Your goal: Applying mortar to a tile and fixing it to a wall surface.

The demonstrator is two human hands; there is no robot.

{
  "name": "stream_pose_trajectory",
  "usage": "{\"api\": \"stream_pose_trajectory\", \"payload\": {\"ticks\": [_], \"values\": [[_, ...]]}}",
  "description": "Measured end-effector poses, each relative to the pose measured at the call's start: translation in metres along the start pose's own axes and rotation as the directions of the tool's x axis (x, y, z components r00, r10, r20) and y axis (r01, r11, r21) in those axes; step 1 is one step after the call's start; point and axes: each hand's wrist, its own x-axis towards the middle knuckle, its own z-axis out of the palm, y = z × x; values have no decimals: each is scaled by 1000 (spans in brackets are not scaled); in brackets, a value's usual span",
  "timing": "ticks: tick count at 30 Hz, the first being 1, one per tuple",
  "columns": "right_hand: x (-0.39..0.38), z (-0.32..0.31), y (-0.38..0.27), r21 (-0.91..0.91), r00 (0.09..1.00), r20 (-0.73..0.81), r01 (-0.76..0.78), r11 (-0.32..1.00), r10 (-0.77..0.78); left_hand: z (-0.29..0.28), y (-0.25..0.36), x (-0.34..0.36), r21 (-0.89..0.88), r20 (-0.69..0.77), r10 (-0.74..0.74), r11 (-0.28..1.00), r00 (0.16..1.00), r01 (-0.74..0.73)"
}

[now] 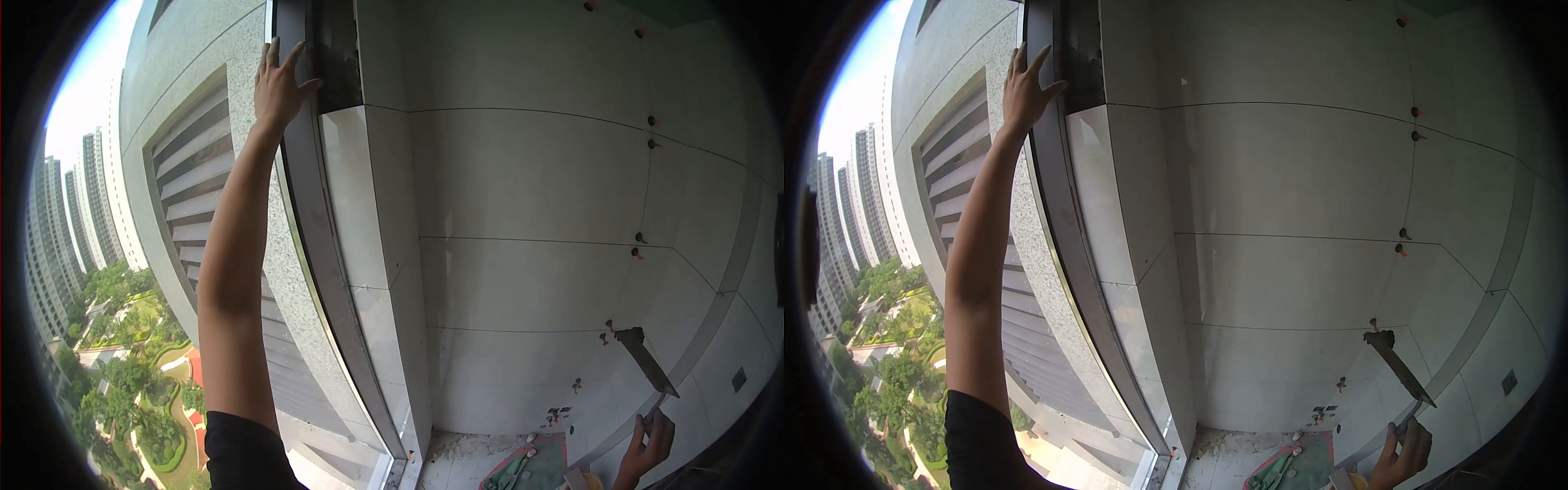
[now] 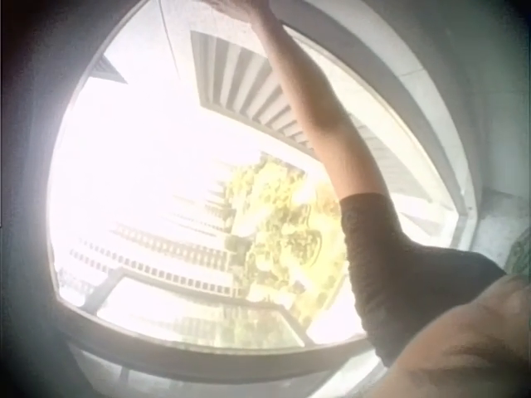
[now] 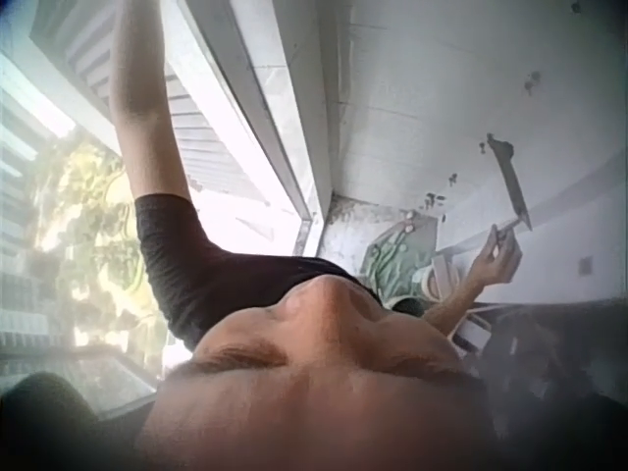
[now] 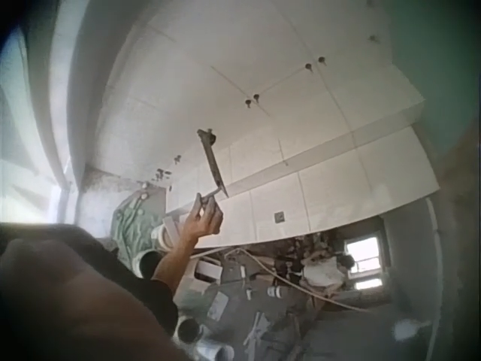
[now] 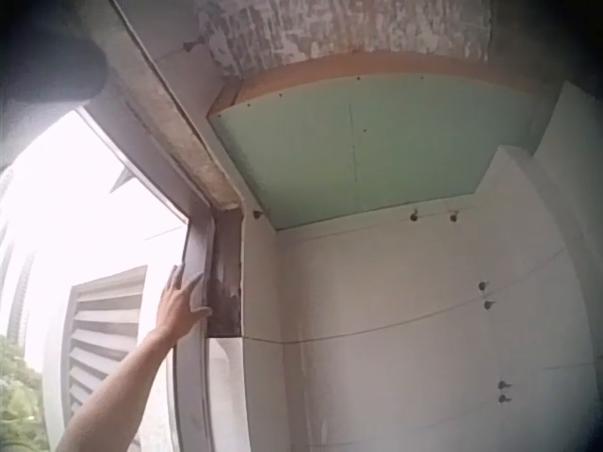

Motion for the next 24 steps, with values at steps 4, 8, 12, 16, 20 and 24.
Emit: {"api": "stream_pose_trajectory", "payload": {"ticks": [4,8,12,16,20,24], "values": [[0,-10,-16,-39,1000,-23,9,999,-10,-59,56,-72,-360,-223,-188,928,956,98],[-11,-14,-26,-71,993,-117,-21,997,12,-168,150,-233,-670,-280,-416,730,865,134],[-40,-43,-11,-151,992,-121,-59,987,41,-216,373,-506,-742,643,-14,233,765,628],[-63,-110,-20,-318,993,-64,-117,941,102,-348,460,-774,-96,868,497,154,7,983],[-110,-210,-18,-477,975,73,-153,866,212,-438,452,-896,54,689,691,253,-219,966],[-178,-320,-26,-679,843,110,-324,659,527,-468,427,-1000,-44,560,727,504,-396,863]]}}
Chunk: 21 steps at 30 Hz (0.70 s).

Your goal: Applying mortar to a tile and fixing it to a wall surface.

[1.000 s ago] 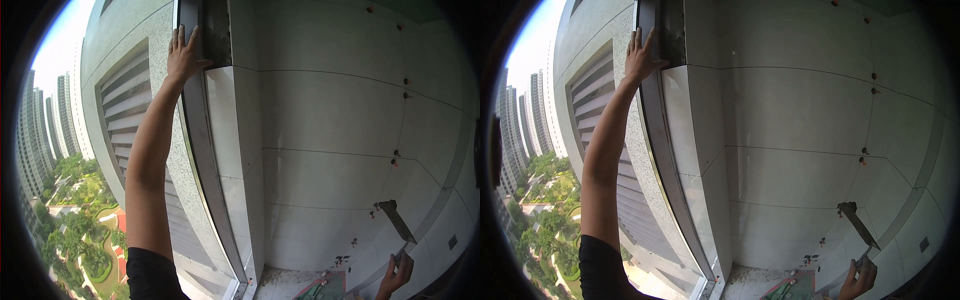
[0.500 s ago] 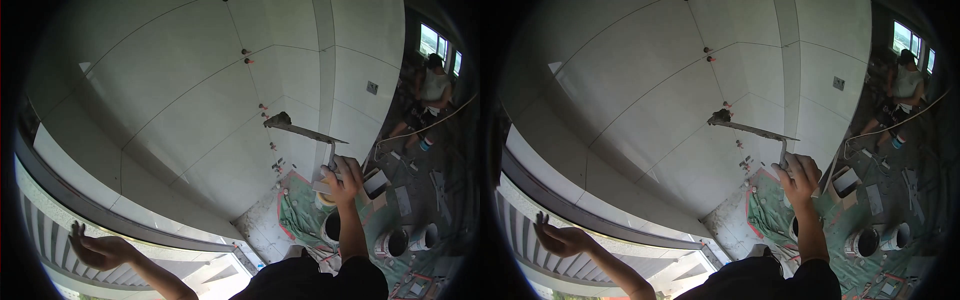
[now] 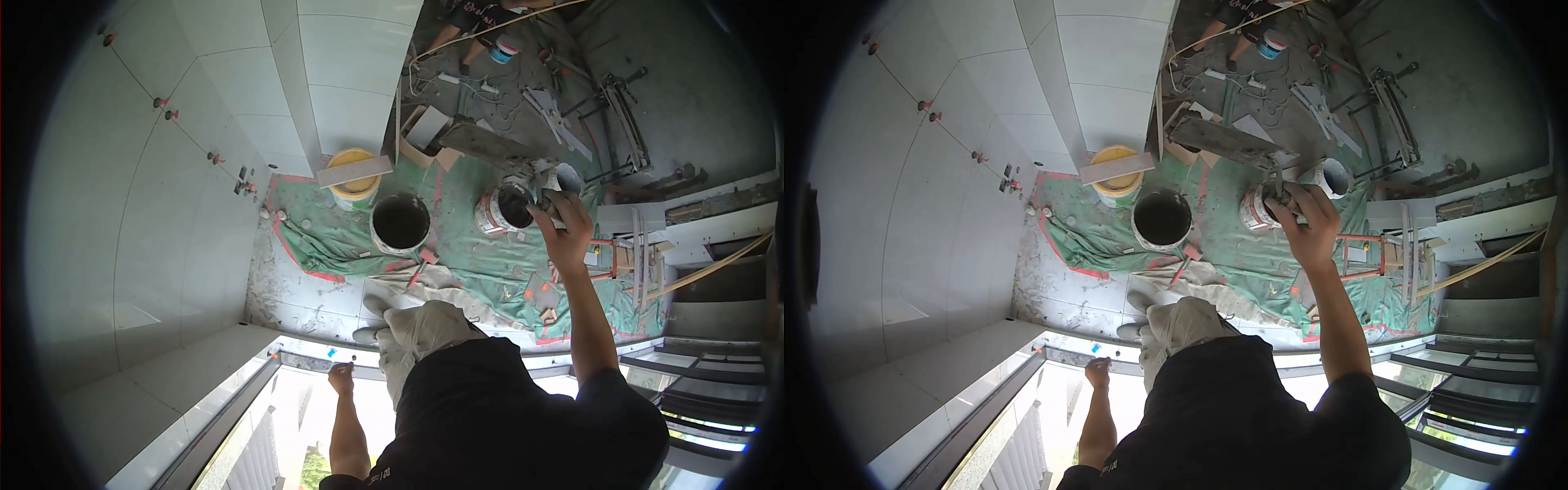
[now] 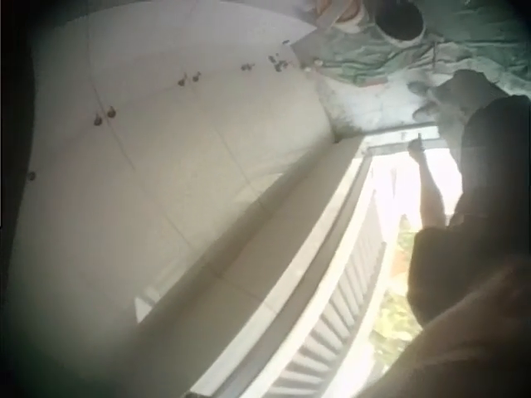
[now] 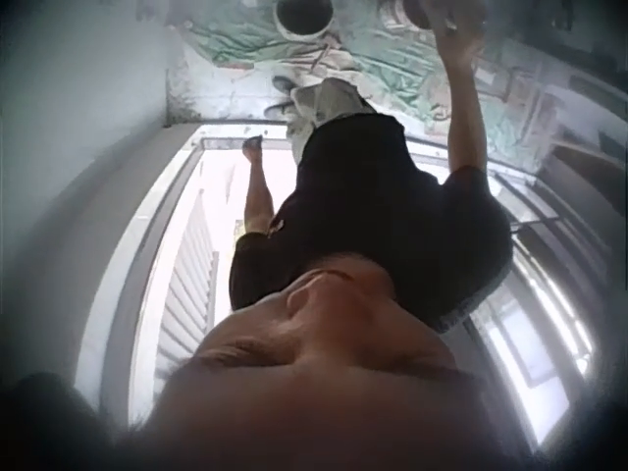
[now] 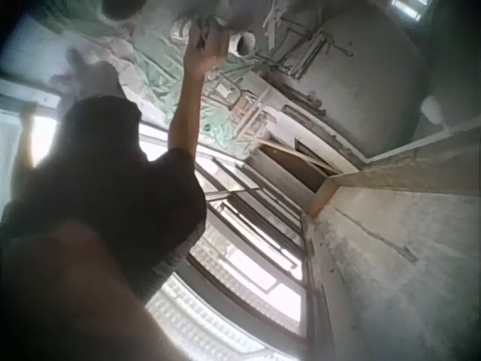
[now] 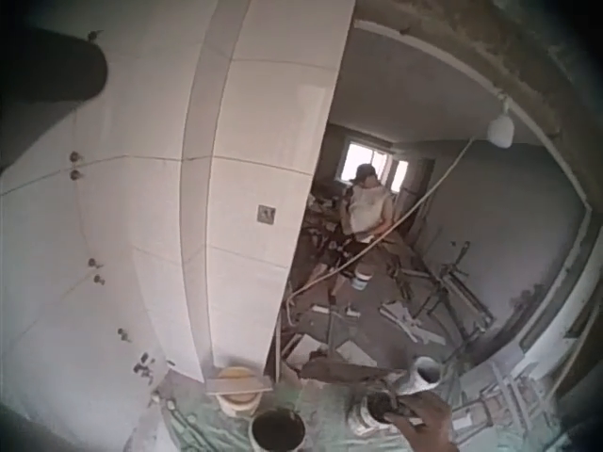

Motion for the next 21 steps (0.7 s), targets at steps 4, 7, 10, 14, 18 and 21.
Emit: {"api": "stream_pose_trajectory", "payload": {"ticks": [4,7,10,14,18,21], "values": [[-75,-41,99,-170,957,119,-242,955,264,12,-7,30,-544,82,-612,633,786,550],[-146,-46,187,-214,841,144,-488,846,522,21,29,39,-806,66,-522,474,850,354],[-234,-21,318,-212,570,155,-778,591,807,32,83,28,-499,27,-235,839,972,216],[-336,38,472,-75,-53,277,-997,-34,959,55,156,-21,-183,87,-183,963,979,196],[-419,125,624,-113,-222,226,-973,-201,949,113,184,-104,-167,-8,-391,908,920,385],[-469,199,699,-69,-388,337,-919,-389,858,169,180,-197,-125,-57,-651,756,757,642]]}}
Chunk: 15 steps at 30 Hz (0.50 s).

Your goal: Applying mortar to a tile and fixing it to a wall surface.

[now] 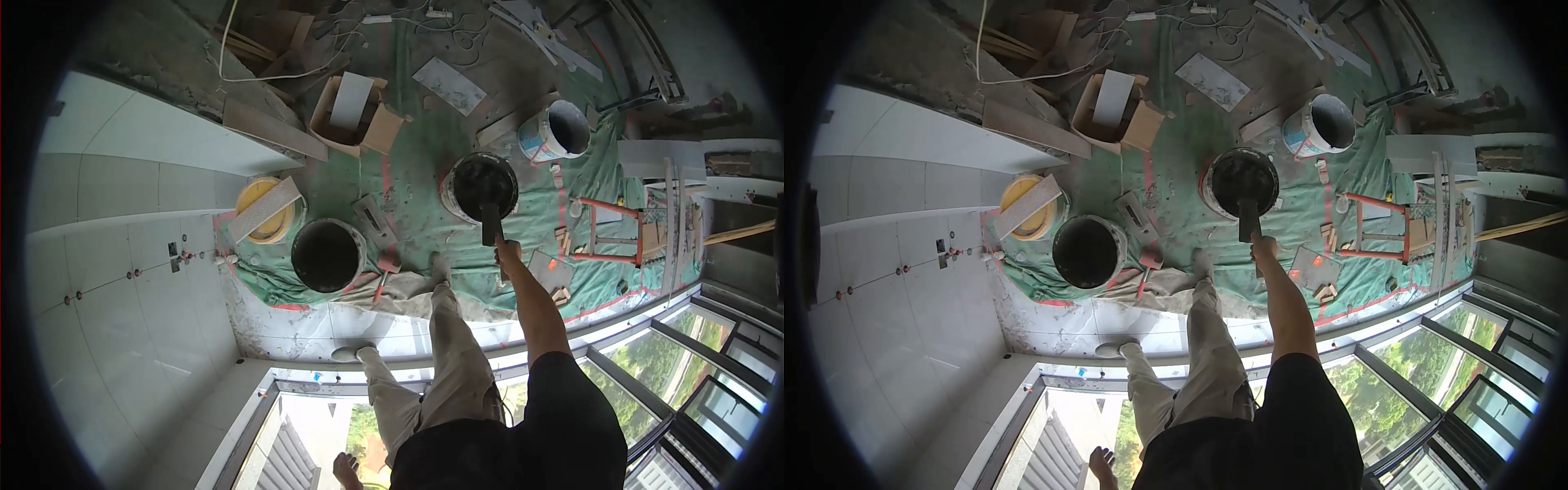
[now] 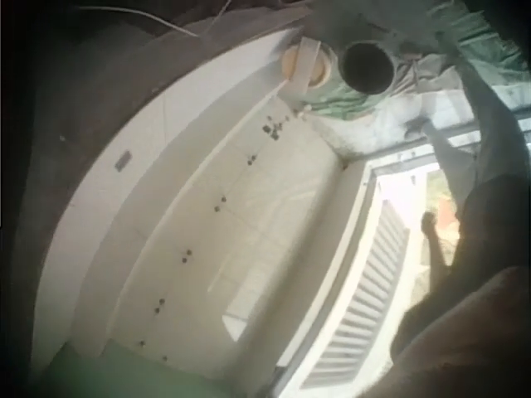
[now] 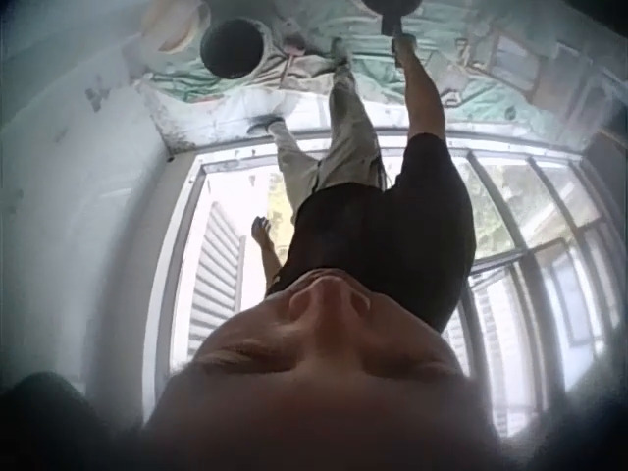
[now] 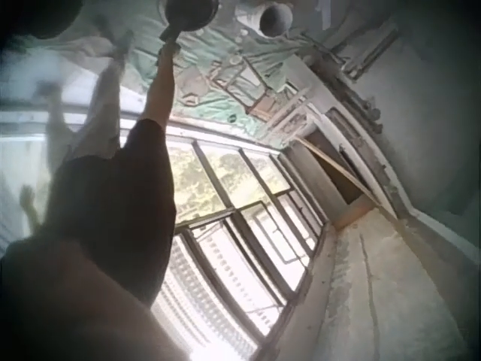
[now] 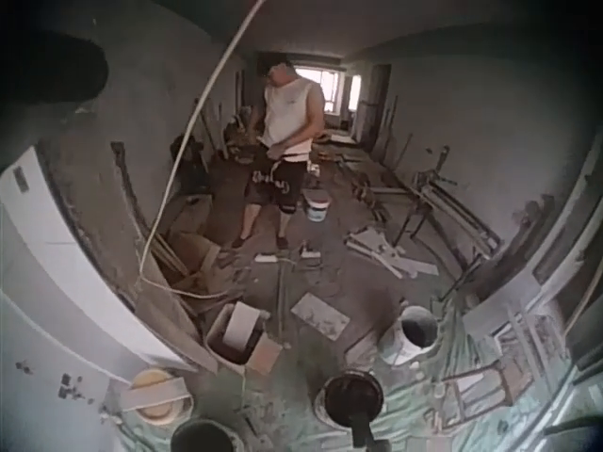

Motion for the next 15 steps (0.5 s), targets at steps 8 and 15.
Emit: {"api": "stream_pose_trajectory", "payload": {"ticks": [8,15], "values": [[101,38,87,-592,788,-203,375,714,-582,136,60,-109,546,431,204,717,879,-434],[9,-80,33,-487,953,284,46,872,108,198,237,-98,292,268,342,862,901,-415]]}}
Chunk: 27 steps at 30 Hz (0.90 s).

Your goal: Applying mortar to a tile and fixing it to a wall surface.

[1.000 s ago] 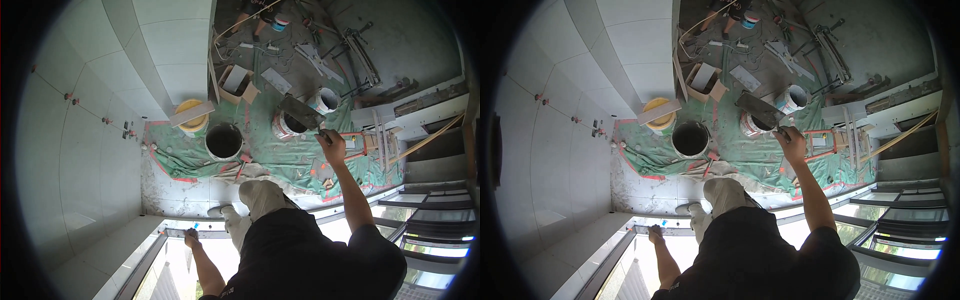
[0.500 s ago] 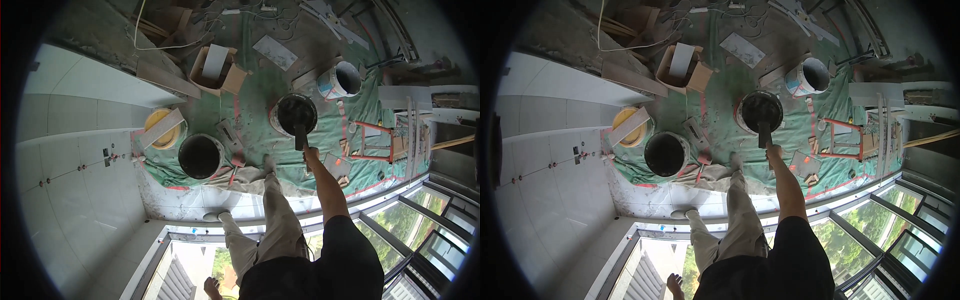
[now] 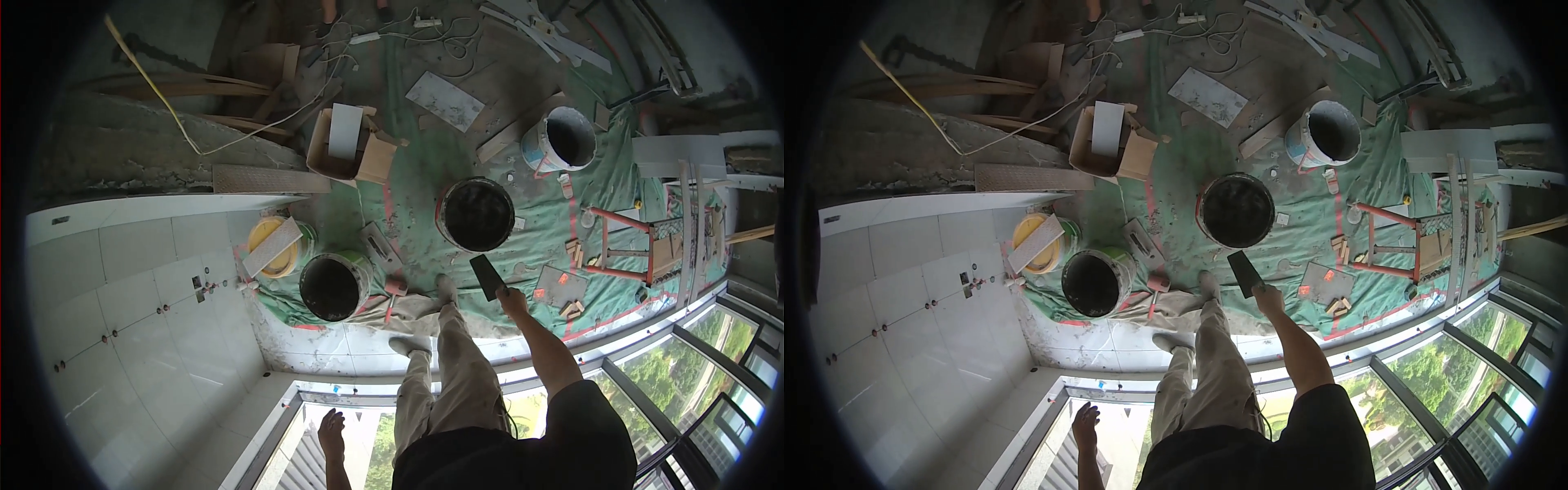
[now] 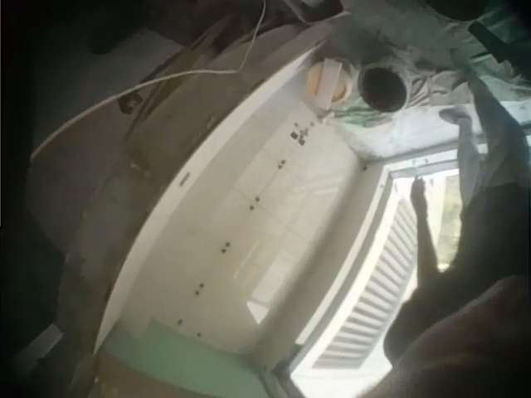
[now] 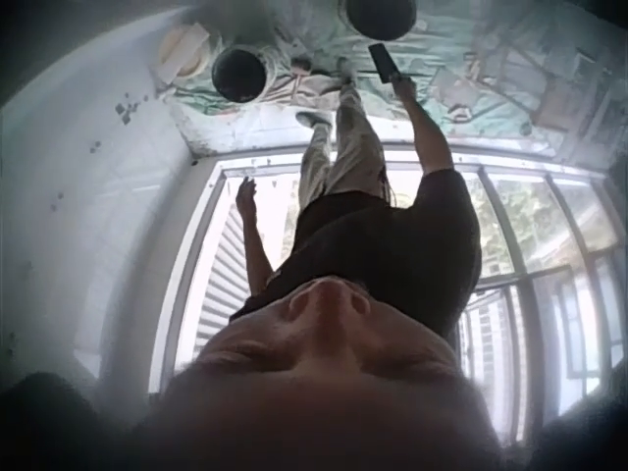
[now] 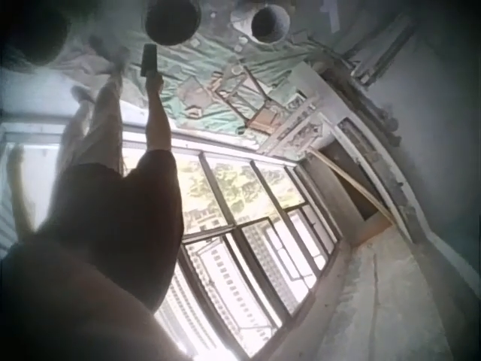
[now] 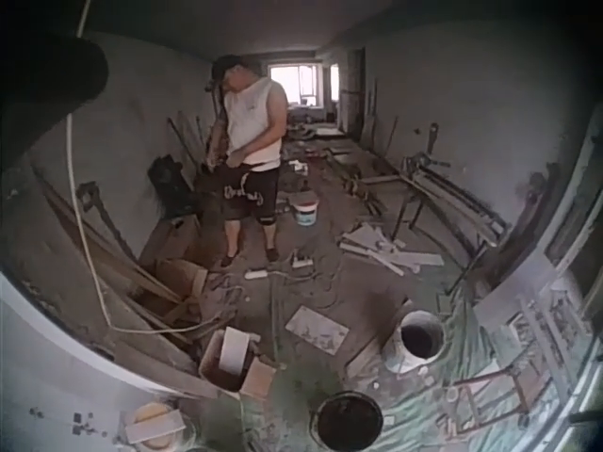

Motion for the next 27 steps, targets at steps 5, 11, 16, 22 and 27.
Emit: {"api": "stream_pose_trajectory", "payload": {"ticks": [5,11,16,22,27], "values": [[-12,-45,-39,-507,888,-106,340,792,-448,32,82,-34,18,-107,270,963,957,-270],[47,-101,-36,-878,748,305,461,131,-589,93,19,-54,214,96,345,909,934,-358],[36,-49,-103,-588,784,-110,444,676,-611,66,-82,-109,168,-241,143,980,960,-104],[-50,-28,-133,-52,818,396,473,879,-417,79,-192,-119,-59,-408,116,987,906,-152],[-183,33,-154,-677,846,286,510,531,-449,84,-188,-109,-338,-356,-225,936,907,99]]}}
